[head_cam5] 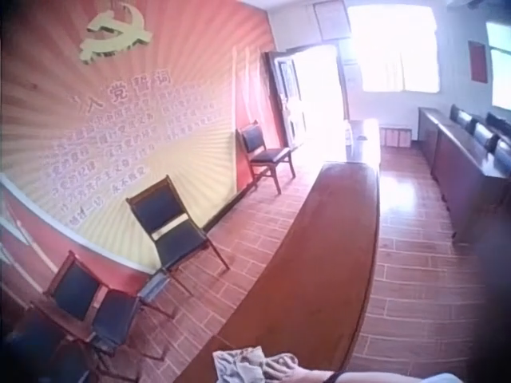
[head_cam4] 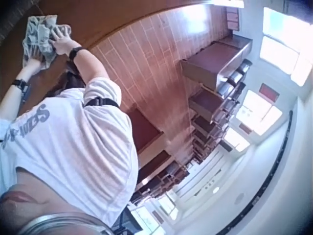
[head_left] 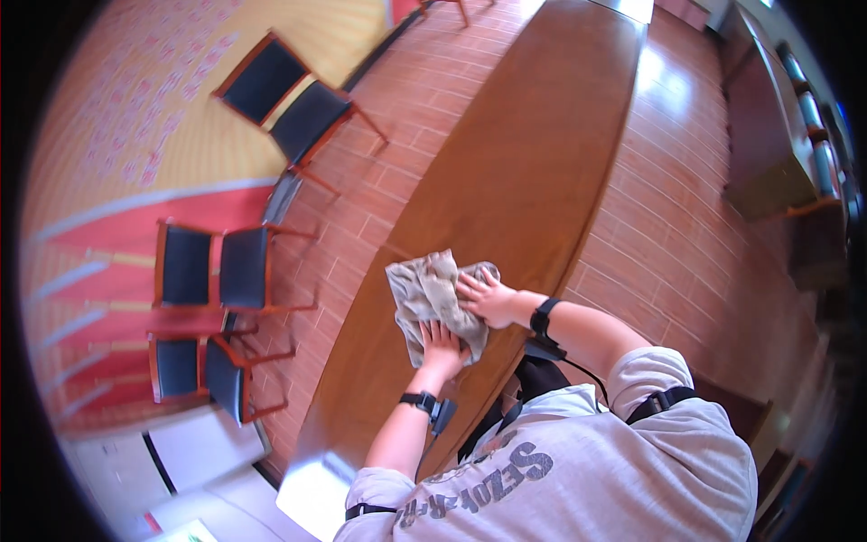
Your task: Wiping a long wooden table with a cloth.
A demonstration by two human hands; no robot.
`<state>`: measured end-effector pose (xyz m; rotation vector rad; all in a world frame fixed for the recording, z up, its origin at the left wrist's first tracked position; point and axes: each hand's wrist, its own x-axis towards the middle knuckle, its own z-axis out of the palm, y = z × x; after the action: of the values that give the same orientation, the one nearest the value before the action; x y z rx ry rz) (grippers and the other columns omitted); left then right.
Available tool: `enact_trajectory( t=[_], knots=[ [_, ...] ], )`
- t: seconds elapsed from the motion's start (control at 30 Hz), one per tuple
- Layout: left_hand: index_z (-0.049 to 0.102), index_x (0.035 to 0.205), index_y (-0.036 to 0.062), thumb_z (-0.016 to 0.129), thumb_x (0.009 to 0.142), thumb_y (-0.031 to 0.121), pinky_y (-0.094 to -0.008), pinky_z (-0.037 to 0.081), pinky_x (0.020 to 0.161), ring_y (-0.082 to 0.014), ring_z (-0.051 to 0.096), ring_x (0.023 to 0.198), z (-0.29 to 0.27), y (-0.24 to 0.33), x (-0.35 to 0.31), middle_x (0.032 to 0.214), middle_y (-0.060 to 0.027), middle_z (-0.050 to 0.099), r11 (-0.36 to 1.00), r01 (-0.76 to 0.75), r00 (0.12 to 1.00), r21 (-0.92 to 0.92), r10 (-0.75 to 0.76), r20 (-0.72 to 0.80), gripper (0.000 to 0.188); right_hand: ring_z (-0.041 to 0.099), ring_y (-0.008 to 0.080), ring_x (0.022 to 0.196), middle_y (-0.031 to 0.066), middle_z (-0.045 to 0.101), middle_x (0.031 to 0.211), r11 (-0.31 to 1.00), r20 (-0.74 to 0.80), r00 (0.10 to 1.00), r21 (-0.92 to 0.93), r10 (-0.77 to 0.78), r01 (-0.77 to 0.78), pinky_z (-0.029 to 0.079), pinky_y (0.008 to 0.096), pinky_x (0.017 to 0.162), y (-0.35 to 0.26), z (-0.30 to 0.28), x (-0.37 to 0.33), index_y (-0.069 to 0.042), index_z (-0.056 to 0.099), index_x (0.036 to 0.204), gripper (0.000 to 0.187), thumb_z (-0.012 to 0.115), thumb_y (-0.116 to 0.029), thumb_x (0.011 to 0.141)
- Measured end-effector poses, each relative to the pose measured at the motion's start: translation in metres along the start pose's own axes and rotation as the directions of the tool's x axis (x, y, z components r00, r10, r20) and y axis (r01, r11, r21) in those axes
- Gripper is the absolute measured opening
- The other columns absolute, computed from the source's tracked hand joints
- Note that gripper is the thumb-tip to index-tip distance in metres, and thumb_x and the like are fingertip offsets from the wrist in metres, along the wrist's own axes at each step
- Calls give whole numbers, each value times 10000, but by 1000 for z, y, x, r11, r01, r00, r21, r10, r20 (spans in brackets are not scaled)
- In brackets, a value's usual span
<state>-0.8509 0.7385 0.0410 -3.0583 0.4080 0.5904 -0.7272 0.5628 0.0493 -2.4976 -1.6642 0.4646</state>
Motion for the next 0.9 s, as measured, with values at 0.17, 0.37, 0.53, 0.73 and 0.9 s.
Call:
enact_trajectory(
  t=[0.17,0.37,0.53,0.73,0.9],
  knots=[
    [369,1336,22,507,757,562,-601,18,1068,-408,124,1342,10,20,-189,1401,-197,283,964,229,958,-135,-199,206,804,142,322,1372,131,232,1462,831,182,812,68,-555,553,139,634,1039,-124,5,18,-199,458,1301,574,583,-343,760],
    [473,1253,25,391,823,612,-574,134,1056,-406,259,1283,66,39,-228,1337,-189,394,786,568,821,-242,-520,235,732,105,342,1375,160,210,1462,527,318,484,62,-816,848,99,675,1017,-167,39,84,-156,460,1296,594,564,-393,762],
    [486,1223,24,399,856,557,-540,189,1047,-405,329,1231,98,57,-249,1309,-184,421,522,748,614,-409,-779,127,653,49,422,1360,230,180,1450,501,386,476,-38,-790,864,33,707,990,-222,76,96,-29,425,1308,610,484,-337,785],
    [510,1191,45,430,852,535,-525,205,1054,-370,355,1241,129,48,-343,1278,-159,467,376,810,450,-450,-891,65,601,41,458,1345,268,168,1437,577,371,532,12,-761,817,17,722,971,-330,123,99,0,418,1303,589,439,-317,807],
    [566,1107,70,478,815,554,-596,169,1035,-335,360,1243,171,21,-453,1246,-118,497,212,865,255,-455,-966,34,572,36,458,1344,277,143,1439,495,514,434,-22,-740,869,12,725,966,-465,135,131,10,372,1326,622,435,-321,803]
  ],
)
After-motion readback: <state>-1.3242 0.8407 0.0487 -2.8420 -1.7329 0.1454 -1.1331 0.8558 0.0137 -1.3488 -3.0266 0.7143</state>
